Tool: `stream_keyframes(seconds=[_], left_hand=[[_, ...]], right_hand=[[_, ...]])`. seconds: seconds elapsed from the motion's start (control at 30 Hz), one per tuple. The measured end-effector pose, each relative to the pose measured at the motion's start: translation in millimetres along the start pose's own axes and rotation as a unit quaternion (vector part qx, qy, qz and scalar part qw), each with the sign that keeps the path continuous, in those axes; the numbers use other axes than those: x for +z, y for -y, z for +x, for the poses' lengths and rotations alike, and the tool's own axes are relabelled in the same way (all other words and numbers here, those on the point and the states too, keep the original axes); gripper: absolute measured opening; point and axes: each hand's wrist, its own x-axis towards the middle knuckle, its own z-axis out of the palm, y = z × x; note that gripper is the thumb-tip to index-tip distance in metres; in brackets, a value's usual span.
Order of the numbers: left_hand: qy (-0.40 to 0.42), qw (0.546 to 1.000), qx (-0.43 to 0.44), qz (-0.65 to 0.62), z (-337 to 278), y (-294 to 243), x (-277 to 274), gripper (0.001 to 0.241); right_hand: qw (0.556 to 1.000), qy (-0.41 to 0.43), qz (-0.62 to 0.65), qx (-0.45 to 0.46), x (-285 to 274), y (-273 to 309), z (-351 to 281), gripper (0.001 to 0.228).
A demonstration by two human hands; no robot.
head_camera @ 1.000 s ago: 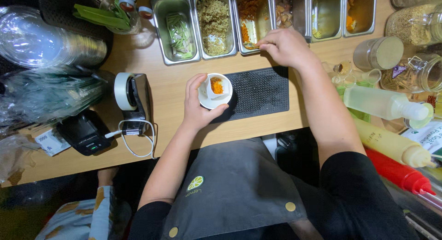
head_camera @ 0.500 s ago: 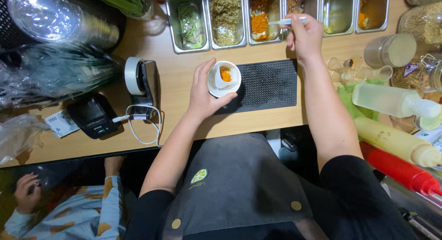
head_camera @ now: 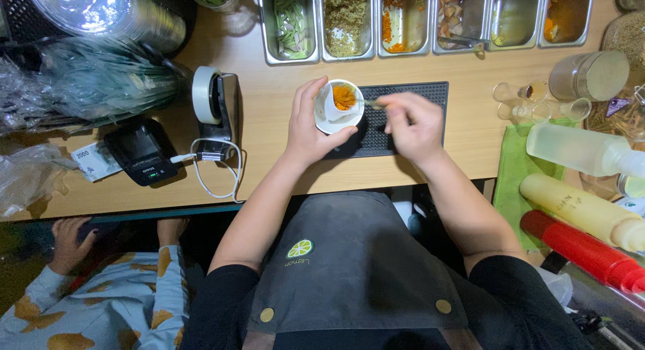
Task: The person adds multiple powdered ingredients and small items to a cup using a spoon and tongs, trims a component with scissors, and pours liquid from several bottles into the cup.
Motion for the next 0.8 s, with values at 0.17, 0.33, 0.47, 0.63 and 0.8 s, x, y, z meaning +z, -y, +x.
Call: stream_keyframes(seconds=[0.17,0.33,0.47,0.63,0.8], left_hand=[[-0.001,1.0,-0.001,-0.003,-1,0,0,0.099],[0.003,1.0,-0.008,0.009,0,2,0,0.1],[0.004,1.0,-0.012,0.013,-3,2,1,0.1],[0.003,1.0,-0.018,0.008,-3,0,0,0.1],[0.003,1.0,-0.027,0.006,-2,0,1,0.099]], right_hand=[[0.952,0.1,-0.194,-0.215,-12,20,14,0.032],[0.976,0.084,-0.099,-0.173,-16,6,7,0.025],[0.991,0.013,0.135,0.015,-17,-18,-10,0.015],[0.947,-0.131,0.268,0.122,-39,-61,21,0.022],[0.928,0.035,-0.352,-0.116,-57,-82,57,0.014]])
